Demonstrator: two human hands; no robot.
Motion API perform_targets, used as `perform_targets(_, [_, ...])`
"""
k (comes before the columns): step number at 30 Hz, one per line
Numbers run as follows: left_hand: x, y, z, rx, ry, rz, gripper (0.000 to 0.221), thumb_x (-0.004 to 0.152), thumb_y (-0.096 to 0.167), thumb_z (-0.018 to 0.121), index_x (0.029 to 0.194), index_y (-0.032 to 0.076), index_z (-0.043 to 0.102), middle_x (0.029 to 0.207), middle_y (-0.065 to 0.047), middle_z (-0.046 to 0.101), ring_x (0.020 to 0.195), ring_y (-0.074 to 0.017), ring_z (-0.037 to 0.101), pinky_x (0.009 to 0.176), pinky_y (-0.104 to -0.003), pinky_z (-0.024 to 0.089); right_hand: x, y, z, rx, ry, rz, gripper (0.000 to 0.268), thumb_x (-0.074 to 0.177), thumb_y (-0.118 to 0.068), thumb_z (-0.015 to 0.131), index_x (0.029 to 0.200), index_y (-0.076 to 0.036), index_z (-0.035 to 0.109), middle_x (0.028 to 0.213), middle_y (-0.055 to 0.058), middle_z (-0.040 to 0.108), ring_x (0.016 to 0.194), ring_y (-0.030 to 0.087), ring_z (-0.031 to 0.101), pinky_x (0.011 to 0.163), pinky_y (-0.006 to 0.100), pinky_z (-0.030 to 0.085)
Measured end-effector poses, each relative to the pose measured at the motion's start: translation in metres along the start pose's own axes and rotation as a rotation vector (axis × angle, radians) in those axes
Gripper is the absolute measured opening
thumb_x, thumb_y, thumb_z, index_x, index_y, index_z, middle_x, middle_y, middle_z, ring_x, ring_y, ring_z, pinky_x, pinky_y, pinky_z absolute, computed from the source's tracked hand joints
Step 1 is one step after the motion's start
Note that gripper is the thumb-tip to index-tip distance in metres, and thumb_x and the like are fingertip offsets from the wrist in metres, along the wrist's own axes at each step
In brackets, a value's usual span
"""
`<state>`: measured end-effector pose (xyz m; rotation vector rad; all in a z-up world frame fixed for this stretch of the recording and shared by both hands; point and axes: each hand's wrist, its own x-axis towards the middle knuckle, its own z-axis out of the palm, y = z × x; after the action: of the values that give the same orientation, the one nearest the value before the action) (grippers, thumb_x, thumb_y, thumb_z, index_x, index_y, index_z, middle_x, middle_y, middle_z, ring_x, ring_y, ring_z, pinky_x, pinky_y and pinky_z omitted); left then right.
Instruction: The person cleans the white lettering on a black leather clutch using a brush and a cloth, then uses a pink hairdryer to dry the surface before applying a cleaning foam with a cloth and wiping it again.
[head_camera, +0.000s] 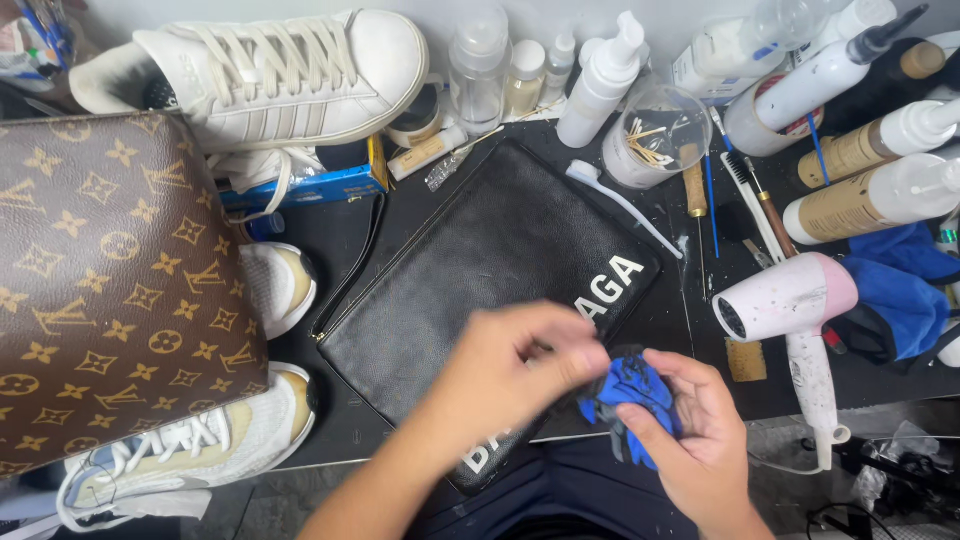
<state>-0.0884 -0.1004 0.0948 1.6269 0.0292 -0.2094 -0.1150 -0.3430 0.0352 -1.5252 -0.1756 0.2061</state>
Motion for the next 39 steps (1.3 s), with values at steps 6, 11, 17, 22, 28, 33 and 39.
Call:
perform_targets(6, [-0.013, -0.023, 0.022, -0.183, -0.063, 0.036, 0.026, 0.098, 0.028, 0.072, 0.104, 0.003, 0.075, 0.089, -0.004, 0.08, 0.085, -0.0098, 0.077, 0.079, -0.025, 0.059, 0.006, -0.003, 0.001, 0.04, -0.027, 0.02, 0.061, 0.082, 0.013, 0.071, 0.139, 0.004, 0.051, 0.123, 0.014, 0.065, 0.114, 0.018, 0.065, 0.098, 0.031, 0.053])
perform_targets(11, [-0.024, -0.016, 0.03, -0.191, -0.158, 0.305, 0.036, 0.089, 0.023, 0.077, 0.115, 0.0, 0.066, 0.106, -0.011, 0.07, 0.098, -0.0193, 0.071, 0.086, -0.029, 0.059, -0.003, 0.009, -0.026, 0.098, 0.084, 0.224, 0.064, 0.079, 0.016, 0.07, 0.141, 0.004, 0.057, 0.117, 0.015, 0.064, 0.1, 0.019, 0.07, 0.085, 0.033, 0.056])
perform_targets(17, [-0.025, -0.013, 0.042, 0.044, -0.223, 0.281, 0.032, 0.091, 0.018, 0.075, 0.118, 0.003, 0.067, 0.104, -0.01, 0.073, 0.087, -0.0223, 0.075, 0.075, -0.03, 0.06, -0.006, 0.03, -0.048, 0.474, 0.214, 0.125, 0.032, 0.107, -0.001, 0.055, 0.137, 0.009, 0.059, 0.122, 0.022, 0.064, 0.1, 0.024, 0.067, 0.087, 0.037, 0.056])
perform_targets(22, [-0.035, -0.03, 0.044, 0.182, -0.286, 0.077, 0.023, 0.097, 0.024, 0.071, 0.113, 0.007, 0.071, 0.087, -0.011, 0.075, 0.075, -0.0251, 0.076, 0.067, -0.033, 0.058, 0.01, -0.005, -0.056, 0.639, -0.049, -0.089, 0.025, 0.11, -0.025, 0.057, 0.116, -0.002, 0.064, 0.115, 0.015, 0.06, 0.113, 0.028, 0.059, 0.104, 0.042, 0.049])
perform_targets(28, [-0.044, -0.024, 0.057, 0.281, -0.35, 0.034, 0.027, 0.097, 0.021, 0.071, 0.118, 0.003, 0.071, 0.098, -0.018, 0.074, 0.091, -0.0328, 0.074, 0.081, -0.038, 0.058, 0.016, -0.017, -0.048, 1.208, -0.182, -0.097, 0.017, 0.109, -0.019, 0.058, 0.096, -0.009, 0.056, 0.101, 0.006, 0.05, 0.088, 0.018, 0.047, 0.083, 0.036, 0.041])
perform_targets(33, [-0.029, 0.011, 0.051, 0.145, -0.036, 0.394, 0.037, 0.091, 0.015, 0.073, 0.125, 0.002, 0.066, 0.128, -0.017, 0.068, 0.121, -0.0323, 0.069, 0.102, -0.039, 0.056, 0.015, -0.008, -0.057, 1.233, -0.361, 0.147, 0.021, 0.112, -0.023, 0.058, 0.103, -0.004, 0.054, 0.1, 0.011, 0.05, 0.077, 0.017, 0.048, 0.064, 0.03, 0.041])
perform_targets(39, [-0.003, 0.033, 0.04, 0.264, -0.118, 0.745, 0.018, 0.09, 0.013, 0.072, 0.105, 0.003, 0.068, 0.123, -0.016, 0.07, 0.123, -0.0356, 0.066, 0.102, -0.041, 0.055, 0.004, 0.027, -0.049, 0.821, -0.349, 0.567, 0.05, 0.102, -0.017, 0.06, 0.149, -0.007, 0.049, 0.121, 0.017, 0.056, 0.093, 0.024, 0.061, 0.074, 0.034, 0.051])
